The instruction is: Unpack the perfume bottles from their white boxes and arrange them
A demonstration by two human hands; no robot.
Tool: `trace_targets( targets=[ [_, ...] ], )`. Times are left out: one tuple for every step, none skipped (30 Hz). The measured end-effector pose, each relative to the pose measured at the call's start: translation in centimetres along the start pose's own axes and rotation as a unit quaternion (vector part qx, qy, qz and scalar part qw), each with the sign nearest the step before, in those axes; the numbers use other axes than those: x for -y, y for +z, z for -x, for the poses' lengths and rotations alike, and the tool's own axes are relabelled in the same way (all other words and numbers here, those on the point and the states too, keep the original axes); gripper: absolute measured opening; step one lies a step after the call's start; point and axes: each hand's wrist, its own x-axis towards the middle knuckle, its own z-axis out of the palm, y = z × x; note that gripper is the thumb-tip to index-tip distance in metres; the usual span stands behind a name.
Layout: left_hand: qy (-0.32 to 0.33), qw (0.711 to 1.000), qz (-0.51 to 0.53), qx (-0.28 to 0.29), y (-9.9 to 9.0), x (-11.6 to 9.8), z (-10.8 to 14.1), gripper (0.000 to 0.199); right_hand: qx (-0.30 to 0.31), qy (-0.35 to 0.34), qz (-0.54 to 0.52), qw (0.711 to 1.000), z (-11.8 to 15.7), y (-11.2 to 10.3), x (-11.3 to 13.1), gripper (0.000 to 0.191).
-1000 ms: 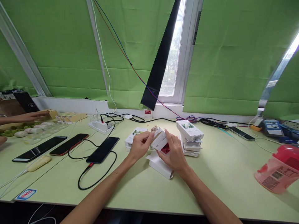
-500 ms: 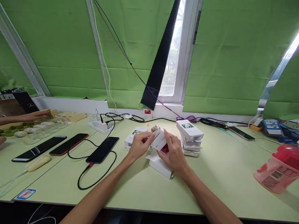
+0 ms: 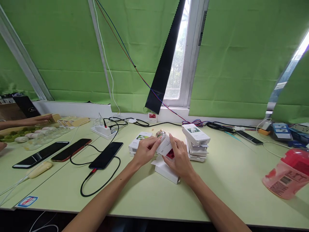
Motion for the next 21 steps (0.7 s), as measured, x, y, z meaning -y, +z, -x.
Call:
trace_targets(
  targets=[
    [0.004, 1.000, -0.002, 0.001, 0.0, 0.0, 0.0, 0.036, 0.001, 0.002, 0.000, 1.000, 0.0, 0.0, 0.0, 0.096],
    [0.008, 1.000, -0.004, 0.001, 0.0, 0.1, 0.0, 0.036, 0.001, 0.003, 0.000, 1.000, 0.0, 0.0, 0.0, 0.096],
    [0.011, 1.000, -0.005, 0.002, 0.0, 0.1, 0.1, 0.036, 0.001, 0.004, 0.000, 1.000, 0.0, 0.0, 0.0, 0.096],
    [0.013, 1.000, -0.005, 0.003, 0.1, 0.1, 0.1, 0.036, 0.001, 0.005, 0.001, 1.000, 0.0, 0.0, 0.0, 0.096],
    [0.016, 1.000, -0.005, 0.004, 0.1, 0.1, 0.1, 0.036, 0.000, 0.006, 0.003, 1.000, 0.0, 0.0, 0.0, 0.096],
    [0.017, 1.000, -0.005, 0.005, 0.1, 0.2, 0.1, 0.036, 0.000, 0.006, 0.004, 1.000, 0.0, -0.1, 0.0, 0.096],
    [0.018, 1.000, -0.006, 0.006, 0.2, 0.2, 0.2, 0.036, -0.001, 0.005, 0.005, 1.000, 0.0, -0.1, 0.0, 0.096],
    [0.019, 1.000, -0.005, 0.007, 0.2, 0.3, 0.2, 0.036, -0.001, 0.006, 0.005, 1.000, 0.0, -0.1, 0.0, 0.096],
    [0.020, 1.000, -0.005, 0.007, 0.3, 0.3, 0.3, 0.036, -0.001, 0.007, 0.004, 1.000, 0.0, 0.0, 0.0, 0.096],
    [0.019, 1.000, -0.004, 0.008, 0.3, 0.4, 0.3, 0.036, -0.002, 0.008, 0.003, 1.000, 0.0, 0.0, 0.0, 0.095],
    [0.019, 1.000, -0.005, 0.008, 0.4, 0.5, 0.3, 0.037, -0.002, 0.008, 0.002, 1.000, 0.0, 0.0, 0.0, 0.095],
    [0.020, 1.000, -0.006, 0.008, 0.4, 0.5, 0.4, 0.037, -0.003, 0.008, 0.002, 1.000, 0.0, 0.0, 0.0, 0.095],
    [0.022, 1.000, -0.008, 0.008, 0.4, 0.6, 0.4, 0.037, -0.004, 0.008, 0.002, 1.000, 0.0, 0.0, 0.0, 0.095],
    [0.025, 1.000, -0.011, 0.009, 0.5, 0.7, 0.5, 0.037, -0.005, 0.007, 0.002, 1.000, 0.0, 0.0, 0.0, 0.096],
    [0.029, 0.999, -0.013, 0.010, 0.5, 0.8, 0.5, 0.037, -0.005, 0.007, 0.003, 1.000, 0.0, 0.0, 0.0, 0.096],
    [0.032, 0.999, -0.016, 0.012, 0.6, 1.0, 0.6, 0.037, -0.005, 0.007, 0.004, 1.000, 0.0, 0.0, 0.0, 0.097],
    [0.036, 0.999, -0.017, 0.014, 0.6, 1.1, 0.6, 0.037, -0.004, 0.007, 0.003, 1.000, 0.0, 0.0, 0.0, 0.097],
    [0.038, 0.999, -0.019, 0.016, 0.6, 1.2, 0.7, 0.037, -0.004, 0.007, 0.003, 1.000, 0.0, 0.0, -0.1, 0.097],
    [0.039, 0.999, -0.021, 0.017, 0.7, 1.2, 0.8, 0.038, -0.003, 0.008, 0.003, 1.000, 0.1, 0.1, -0.1, 0.098],
    [0.040, 0.999, -0.023, 0.019, 0.7, 1.3, 0.8, 0.039, -0.003, 0.009, 0.003, 1.000, 0.1, 0.1, -0.2, 0.098],
    [0.041, 0.999, -0.025, 0.021, 0.7, 1.4, 0.9, 0.040, -0.004, 0.009, 0.004, 1.000, 0.1, 0.1, -0.2, 0.098]
  ],
)
